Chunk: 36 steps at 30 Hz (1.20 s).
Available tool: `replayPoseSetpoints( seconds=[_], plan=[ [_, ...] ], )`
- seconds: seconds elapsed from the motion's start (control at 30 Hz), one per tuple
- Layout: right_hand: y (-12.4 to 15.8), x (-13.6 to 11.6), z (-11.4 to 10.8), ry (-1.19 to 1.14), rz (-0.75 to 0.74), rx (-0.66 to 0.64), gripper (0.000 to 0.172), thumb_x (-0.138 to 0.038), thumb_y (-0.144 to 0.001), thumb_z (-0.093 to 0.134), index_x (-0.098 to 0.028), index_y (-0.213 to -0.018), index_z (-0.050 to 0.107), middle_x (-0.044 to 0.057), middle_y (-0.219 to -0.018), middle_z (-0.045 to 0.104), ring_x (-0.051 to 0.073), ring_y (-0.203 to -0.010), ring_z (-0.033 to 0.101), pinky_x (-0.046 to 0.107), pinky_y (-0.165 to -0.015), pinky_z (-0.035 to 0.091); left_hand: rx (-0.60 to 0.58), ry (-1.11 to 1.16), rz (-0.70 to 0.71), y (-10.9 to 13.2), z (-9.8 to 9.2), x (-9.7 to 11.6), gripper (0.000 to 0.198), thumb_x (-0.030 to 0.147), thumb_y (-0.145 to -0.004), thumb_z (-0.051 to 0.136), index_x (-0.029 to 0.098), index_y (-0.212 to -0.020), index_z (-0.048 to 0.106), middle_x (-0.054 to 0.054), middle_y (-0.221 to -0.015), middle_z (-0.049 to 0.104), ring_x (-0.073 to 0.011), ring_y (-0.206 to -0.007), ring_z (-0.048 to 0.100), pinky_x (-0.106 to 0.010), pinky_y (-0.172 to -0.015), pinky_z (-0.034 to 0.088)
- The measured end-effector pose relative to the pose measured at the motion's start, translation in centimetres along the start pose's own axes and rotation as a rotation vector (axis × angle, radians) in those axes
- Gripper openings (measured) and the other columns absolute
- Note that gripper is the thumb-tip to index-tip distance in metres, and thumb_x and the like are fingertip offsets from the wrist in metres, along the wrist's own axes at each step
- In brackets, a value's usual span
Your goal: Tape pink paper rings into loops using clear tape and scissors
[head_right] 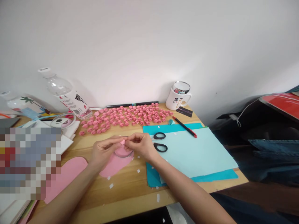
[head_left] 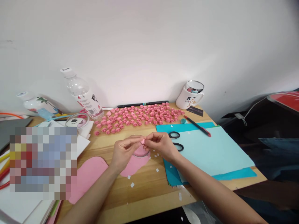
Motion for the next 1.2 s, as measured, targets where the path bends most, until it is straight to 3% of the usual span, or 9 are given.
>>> replayPoseSetpoints(
  seconds=[0.4,0.73,1.2],
  plan=[
    [0.1,-0.2,0.2,-0.012,0.005,-0.01,0.027,-0.036,-0.056,0.077,-0.014,-0.067,0.067,0.002,-0.058,0.067,0.013,-0.053,0.064,0.026,-0.057,0.053,0.006,0.001,-0.024,-0.1,-0.1,-0.4,0.015,0.023,-0.069,0.069,0.019,-0.083,0.075,-0.008,-0.094,0.072,-0.0228,-0.09,0.065,-0.034,-0.082,0.052],
    [0.1,0.0,0.2,-0.024,0.013,-0.024,0.024,-0.035,-0.06,0.076,-0.014,-0.067,0.066,0.003,-0.061,0.069,0.013,-0.055,0.065,0.025,-0.058,0.053,0.029,0.167,-0.133,-0.2,0.1,-1.1,0.014,0.022,-0.064,0.073,0.018,-0.078,0.075,-0.007,-0.09,0.072,-0.0191,-0.079,0.065,-0.03,-0.073,0.053],
    [0.2,-0.2,0.4,-0.031,0.029,-0.044,0.023,-0.035,-0.062,0.075,-0.014,-0.068,0.067,0.003,-0.063,0.07,0.013,-0.058,0.066,0.025,-0.06,0.053,0.016,0.311,-0.204,-0.1,0.3,-2.1,0.017,0.023,-0.064,0.075,0.017,-0.08,0.075,-0.009,-0.092,0.073,-0.019,-0.083,0.065,-0.032,-0.082,0.05]
  ],
)
Point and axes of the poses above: each hand's wrist, its own y-axis away from the middle knuckle, its own z-axis out of the palm, x = y × z, the point moved 10 cm from there along -y, towards the middle knuckle
